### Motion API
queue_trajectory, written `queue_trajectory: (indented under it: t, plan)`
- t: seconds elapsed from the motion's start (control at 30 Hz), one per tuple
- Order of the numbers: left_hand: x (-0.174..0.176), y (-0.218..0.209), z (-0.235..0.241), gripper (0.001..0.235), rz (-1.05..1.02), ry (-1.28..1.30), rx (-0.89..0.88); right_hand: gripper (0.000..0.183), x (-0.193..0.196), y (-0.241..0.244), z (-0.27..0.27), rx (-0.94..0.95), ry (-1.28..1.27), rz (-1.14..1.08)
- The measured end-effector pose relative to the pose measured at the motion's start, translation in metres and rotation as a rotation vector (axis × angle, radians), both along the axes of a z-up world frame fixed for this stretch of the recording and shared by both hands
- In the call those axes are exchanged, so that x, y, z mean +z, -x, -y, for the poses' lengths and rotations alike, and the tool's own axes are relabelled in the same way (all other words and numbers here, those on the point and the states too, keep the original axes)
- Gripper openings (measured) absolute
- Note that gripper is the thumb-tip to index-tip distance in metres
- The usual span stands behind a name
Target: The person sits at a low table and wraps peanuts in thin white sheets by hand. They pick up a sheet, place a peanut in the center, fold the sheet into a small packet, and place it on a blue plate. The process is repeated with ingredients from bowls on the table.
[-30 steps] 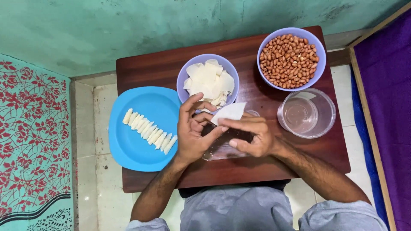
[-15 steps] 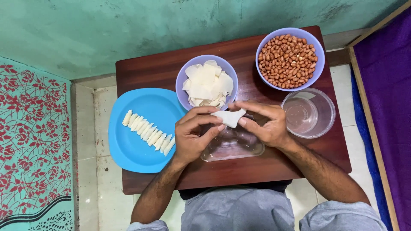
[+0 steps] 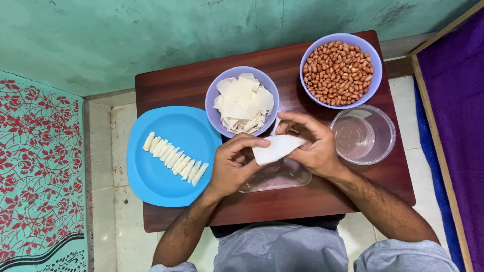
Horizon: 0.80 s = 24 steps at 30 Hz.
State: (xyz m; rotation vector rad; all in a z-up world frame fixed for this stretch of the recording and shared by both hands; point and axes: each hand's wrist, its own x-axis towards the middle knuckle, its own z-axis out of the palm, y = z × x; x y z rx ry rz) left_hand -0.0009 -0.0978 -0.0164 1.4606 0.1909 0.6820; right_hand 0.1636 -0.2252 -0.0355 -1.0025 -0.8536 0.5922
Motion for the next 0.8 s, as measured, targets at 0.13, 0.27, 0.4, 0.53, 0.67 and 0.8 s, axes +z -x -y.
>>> queue_trajectory:
  t: [0.13,0.27,0.4,0.53,0.67,0.8]
  plan:
    - [0.006,-0.003,0.001,0.012,-0.014,0.008,0.011,0.059,0.014,0.007,0.001,0.073,0.109,0.039]
    - [0.010,-0.005,0.002,0.012,-0.034,-0.136,0.129,0.022,0.009,0.006,0.000,0.012,0.145,0.234]
    - [0.014,-0.004,0.005,0.014,-0.111,-0.177,0.203,0.010,0.017,0.009,-0.001,-0.008,0.165,0.156]
    - [0.001,-0.002,0.004,0.017,-0.129,-0.038,0.199,0.010,0.016,0.008,0.003,-0.036,0.234,0.106]
    - [-0.007,-0.001,0.007,0.017,-0.121,0.181,0.208,0.010,0.012,-0.002,0.005,-0.101,0.208,0.056]
    - [-0.005,-0.002,0.011,0.018,-0.113,0.299,0.187,0.014,0.008,0.000,0.001,-0.093,0.160,-0.001]
